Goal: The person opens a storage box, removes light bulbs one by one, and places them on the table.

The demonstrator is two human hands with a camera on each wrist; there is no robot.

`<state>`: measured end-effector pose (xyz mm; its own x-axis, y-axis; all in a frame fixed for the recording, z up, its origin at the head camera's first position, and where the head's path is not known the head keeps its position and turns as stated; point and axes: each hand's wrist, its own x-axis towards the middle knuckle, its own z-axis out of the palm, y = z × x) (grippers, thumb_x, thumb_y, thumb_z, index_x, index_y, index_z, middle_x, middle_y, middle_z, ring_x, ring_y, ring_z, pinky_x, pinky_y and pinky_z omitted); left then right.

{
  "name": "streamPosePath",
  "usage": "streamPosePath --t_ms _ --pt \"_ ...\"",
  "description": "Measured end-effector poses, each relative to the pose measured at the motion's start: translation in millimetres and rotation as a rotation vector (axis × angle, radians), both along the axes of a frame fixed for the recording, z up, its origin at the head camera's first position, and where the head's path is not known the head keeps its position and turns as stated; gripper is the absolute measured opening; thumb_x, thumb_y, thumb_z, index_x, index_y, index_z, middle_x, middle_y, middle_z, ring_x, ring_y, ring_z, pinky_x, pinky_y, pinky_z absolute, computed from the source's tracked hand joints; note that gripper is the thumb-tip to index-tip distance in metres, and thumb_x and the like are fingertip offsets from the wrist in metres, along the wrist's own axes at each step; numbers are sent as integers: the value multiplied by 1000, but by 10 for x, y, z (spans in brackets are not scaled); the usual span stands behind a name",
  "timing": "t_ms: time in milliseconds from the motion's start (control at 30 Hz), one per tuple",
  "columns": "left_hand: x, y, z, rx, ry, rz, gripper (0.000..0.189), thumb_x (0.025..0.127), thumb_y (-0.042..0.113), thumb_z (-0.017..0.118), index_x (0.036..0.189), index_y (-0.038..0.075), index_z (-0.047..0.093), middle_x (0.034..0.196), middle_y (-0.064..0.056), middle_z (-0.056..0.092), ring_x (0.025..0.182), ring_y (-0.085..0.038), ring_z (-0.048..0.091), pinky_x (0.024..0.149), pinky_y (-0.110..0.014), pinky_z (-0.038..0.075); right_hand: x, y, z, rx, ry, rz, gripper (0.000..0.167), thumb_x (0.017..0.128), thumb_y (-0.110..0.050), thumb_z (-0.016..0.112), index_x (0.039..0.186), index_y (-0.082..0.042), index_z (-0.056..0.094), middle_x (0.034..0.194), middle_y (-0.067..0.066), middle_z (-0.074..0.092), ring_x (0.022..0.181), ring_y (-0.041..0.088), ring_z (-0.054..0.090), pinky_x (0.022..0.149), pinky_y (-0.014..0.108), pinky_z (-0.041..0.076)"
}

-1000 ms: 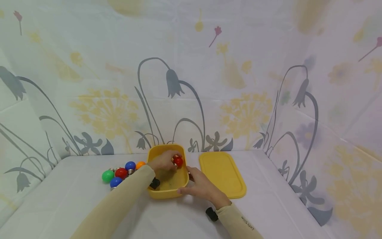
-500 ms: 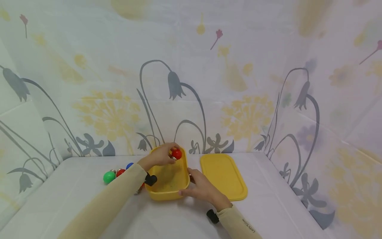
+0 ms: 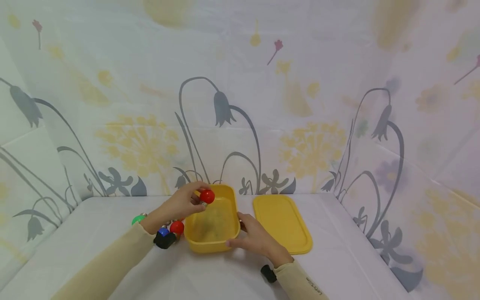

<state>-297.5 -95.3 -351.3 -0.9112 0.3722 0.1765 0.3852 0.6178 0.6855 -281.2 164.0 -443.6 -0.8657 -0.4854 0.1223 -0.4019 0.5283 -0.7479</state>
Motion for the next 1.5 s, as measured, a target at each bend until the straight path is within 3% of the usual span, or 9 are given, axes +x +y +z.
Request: streamPosePath --t_ms 367,667,1233,1500 --pt "304 -431 -170 59 42 92 51 78 3 76 123 15 56 118 -7 57 87 -17 61 73 -32 57 13 -3 21 -16 12 8 100 75 -46 78 146 3 28 146 18 38 127 31 47 103 42 41" --pt "562 -820 -243 27 76 140 49 80 4 74 124 12 55 118 -10 55 87 -18 60 75 -30 56 11 -10 38 -33 16 23 99 76 -45 78 146 4 28 146 18 38 127 30 47 103 42 40" --pt "721 -1371 -509 -36 95 269 52 77 3 76 125 5 54 116 -18 56 83 -21 62 70 -35 57 0 -5 10 -30 13 26 100 76 -46 78 146 3 28 146 18 38 128 30 46 104 41 40" --pt "759 -1523 -620 -32 -4 319 58 77 5 77 128 1 51 115 -21 55 84 -21 60 70 -36 57 -3 0 18 -31 14 21 99 76 -45 78 146 3 28 146 17 38 127 30 46 103 41 40"
